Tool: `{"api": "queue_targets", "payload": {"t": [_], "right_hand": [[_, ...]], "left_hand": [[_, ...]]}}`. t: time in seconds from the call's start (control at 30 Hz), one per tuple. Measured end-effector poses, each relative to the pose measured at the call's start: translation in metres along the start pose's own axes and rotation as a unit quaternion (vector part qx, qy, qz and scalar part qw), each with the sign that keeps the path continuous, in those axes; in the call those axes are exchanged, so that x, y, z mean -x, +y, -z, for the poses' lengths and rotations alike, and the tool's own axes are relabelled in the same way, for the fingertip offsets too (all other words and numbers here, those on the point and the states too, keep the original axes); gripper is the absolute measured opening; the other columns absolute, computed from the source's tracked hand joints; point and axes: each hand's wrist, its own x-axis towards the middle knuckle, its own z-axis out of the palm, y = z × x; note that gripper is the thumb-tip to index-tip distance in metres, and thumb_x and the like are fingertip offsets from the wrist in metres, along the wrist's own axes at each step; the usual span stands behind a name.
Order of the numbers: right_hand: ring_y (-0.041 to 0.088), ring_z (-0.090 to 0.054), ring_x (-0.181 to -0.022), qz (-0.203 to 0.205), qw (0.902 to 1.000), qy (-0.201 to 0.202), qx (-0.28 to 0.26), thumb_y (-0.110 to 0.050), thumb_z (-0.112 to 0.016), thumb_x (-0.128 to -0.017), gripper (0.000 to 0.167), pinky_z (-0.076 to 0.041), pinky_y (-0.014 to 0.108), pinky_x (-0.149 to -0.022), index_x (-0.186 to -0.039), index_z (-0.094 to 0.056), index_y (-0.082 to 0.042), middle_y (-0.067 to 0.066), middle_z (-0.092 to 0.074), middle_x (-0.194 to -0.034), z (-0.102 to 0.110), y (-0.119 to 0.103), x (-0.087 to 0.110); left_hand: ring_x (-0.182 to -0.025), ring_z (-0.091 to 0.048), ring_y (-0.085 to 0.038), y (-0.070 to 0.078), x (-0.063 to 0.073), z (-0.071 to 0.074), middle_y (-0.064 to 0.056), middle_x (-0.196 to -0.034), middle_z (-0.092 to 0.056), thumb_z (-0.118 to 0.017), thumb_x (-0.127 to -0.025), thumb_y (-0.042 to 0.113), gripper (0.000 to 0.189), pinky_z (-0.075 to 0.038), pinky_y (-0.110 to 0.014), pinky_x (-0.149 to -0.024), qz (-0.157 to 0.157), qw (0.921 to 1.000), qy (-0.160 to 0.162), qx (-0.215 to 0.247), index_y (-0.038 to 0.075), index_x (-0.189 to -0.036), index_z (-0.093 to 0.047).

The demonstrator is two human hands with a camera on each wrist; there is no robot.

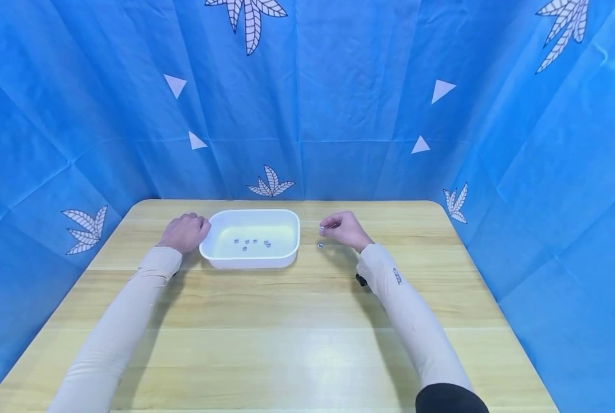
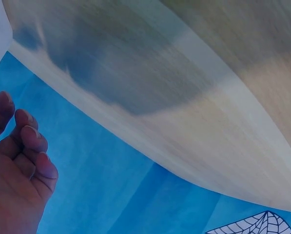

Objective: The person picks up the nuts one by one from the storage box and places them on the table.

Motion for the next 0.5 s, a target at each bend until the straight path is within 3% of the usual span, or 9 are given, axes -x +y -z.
{"api": "queue_targets", "payload": {"t": [0.5], "right_hand": [[0.017, -0.065, -0.088, -0.036, 0.9988, -0.025, 0.022, -0.003, -0.071, -0.091, 0.023, -0.055, 0.025, -0.078, -0.114, -0.074, 0.002, 0.014, -0.075, -0.103, -0.002, 0.024, 0.005]], "left_hand": [[-0.090, -0.064, -0.040, -0.002, -0.003, -0.003, -0.021, -0.098, -0.070, -0.033, -0.107, 0.029, 0.050, -0.054, -0.058, -0.078, -0.001, 1.0000, 0.003, -0.004, 0.000, -0.096, -0.073]]}}
